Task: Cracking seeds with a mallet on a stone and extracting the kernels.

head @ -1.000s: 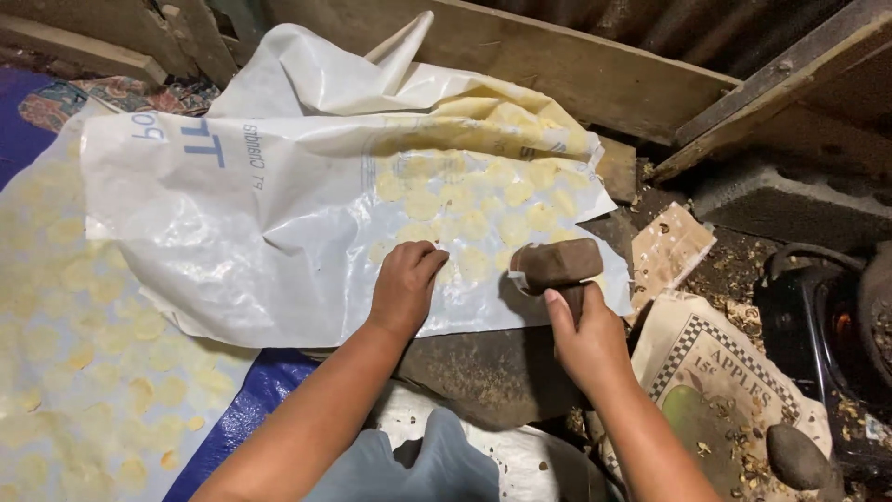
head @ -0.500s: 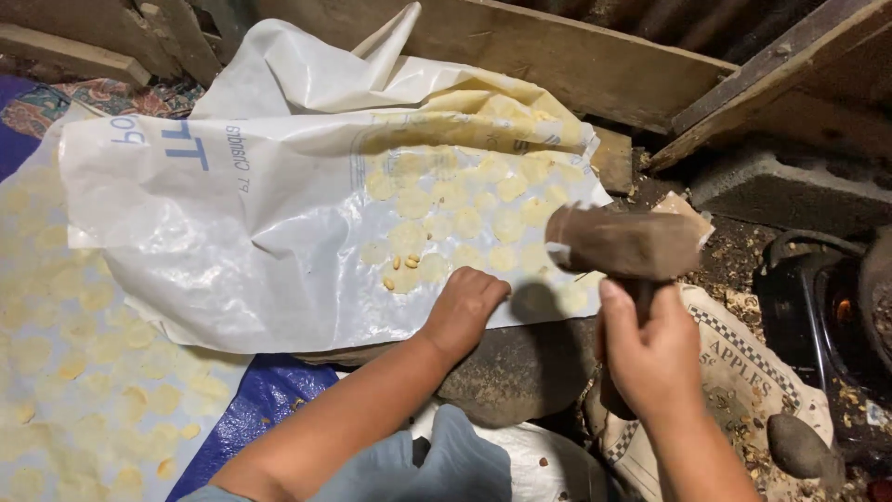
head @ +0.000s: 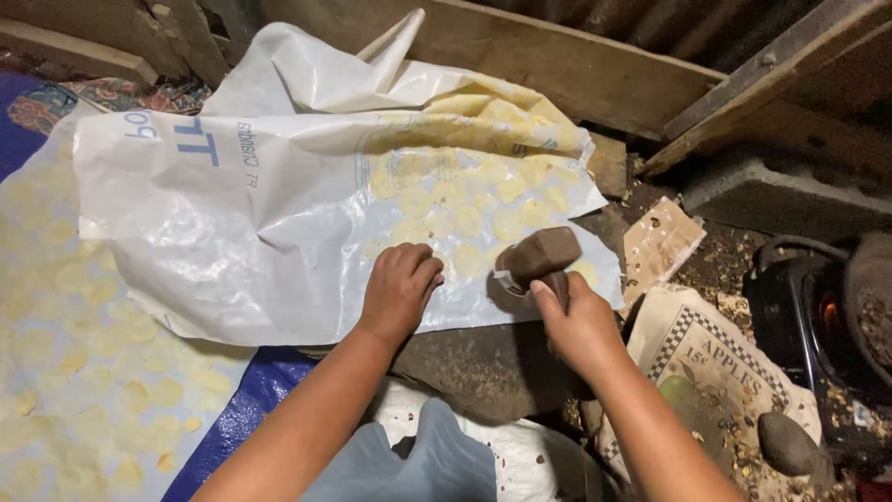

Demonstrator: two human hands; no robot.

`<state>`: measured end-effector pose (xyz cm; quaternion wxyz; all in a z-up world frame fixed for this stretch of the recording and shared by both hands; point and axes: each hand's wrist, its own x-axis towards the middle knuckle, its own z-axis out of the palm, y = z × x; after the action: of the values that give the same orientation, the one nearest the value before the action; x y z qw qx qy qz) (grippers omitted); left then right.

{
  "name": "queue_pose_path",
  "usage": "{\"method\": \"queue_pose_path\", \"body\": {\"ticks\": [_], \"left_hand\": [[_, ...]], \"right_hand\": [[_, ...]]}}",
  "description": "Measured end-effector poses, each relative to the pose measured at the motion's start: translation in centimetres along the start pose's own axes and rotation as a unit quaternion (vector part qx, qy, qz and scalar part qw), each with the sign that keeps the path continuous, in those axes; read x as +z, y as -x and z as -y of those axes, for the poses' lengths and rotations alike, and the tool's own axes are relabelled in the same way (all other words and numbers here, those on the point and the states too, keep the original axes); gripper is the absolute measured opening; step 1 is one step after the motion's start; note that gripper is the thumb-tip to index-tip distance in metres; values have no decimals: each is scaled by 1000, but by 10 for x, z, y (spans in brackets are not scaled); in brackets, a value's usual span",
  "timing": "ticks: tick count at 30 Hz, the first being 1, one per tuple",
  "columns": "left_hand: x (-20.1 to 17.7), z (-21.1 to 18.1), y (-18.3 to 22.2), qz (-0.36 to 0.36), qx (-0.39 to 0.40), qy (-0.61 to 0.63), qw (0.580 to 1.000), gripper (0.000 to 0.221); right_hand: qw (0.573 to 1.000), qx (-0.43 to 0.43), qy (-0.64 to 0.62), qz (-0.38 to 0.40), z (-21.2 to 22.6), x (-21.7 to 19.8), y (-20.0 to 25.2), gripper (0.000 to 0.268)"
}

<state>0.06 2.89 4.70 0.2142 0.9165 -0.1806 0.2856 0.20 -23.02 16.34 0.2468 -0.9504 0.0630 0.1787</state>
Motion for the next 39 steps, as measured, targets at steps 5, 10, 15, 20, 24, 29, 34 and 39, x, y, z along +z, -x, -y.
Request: {"method": "queue_pose_path", "body": {"ticks": [5,10,15,20,24,29,34,39], "left_hand": [[7,15,0,0,-19,23,1000,12],[3,12,4,-13,-43,40,998,14],[3,2,13,-41,-34,-24,998,15],[18,-29,21,1,-23,51,998,9],[31,-35,23,25,-34,77,996,14],[19,-47,10,20,-83,81,993,10],[-7,6,5,35,-156,-27,987,24],[-8,30,20,13,-138,48,989,15]], "right_hand": [[997,25,6,-76,-14,56,6,53],[998,26,55,25,-15,47,-8,58],[999,14,-5,-41,-2,41,2,61],[1000,13,-16,-15,-9,54,-2,63],[995,-9,-65,-80,19,4,20,46],[911,-252,-248,-211,3,-1,55,6],[1000,-11,-25,8,-14,93,17,29],[998,-11,22,53,19,41,6,58]]}}
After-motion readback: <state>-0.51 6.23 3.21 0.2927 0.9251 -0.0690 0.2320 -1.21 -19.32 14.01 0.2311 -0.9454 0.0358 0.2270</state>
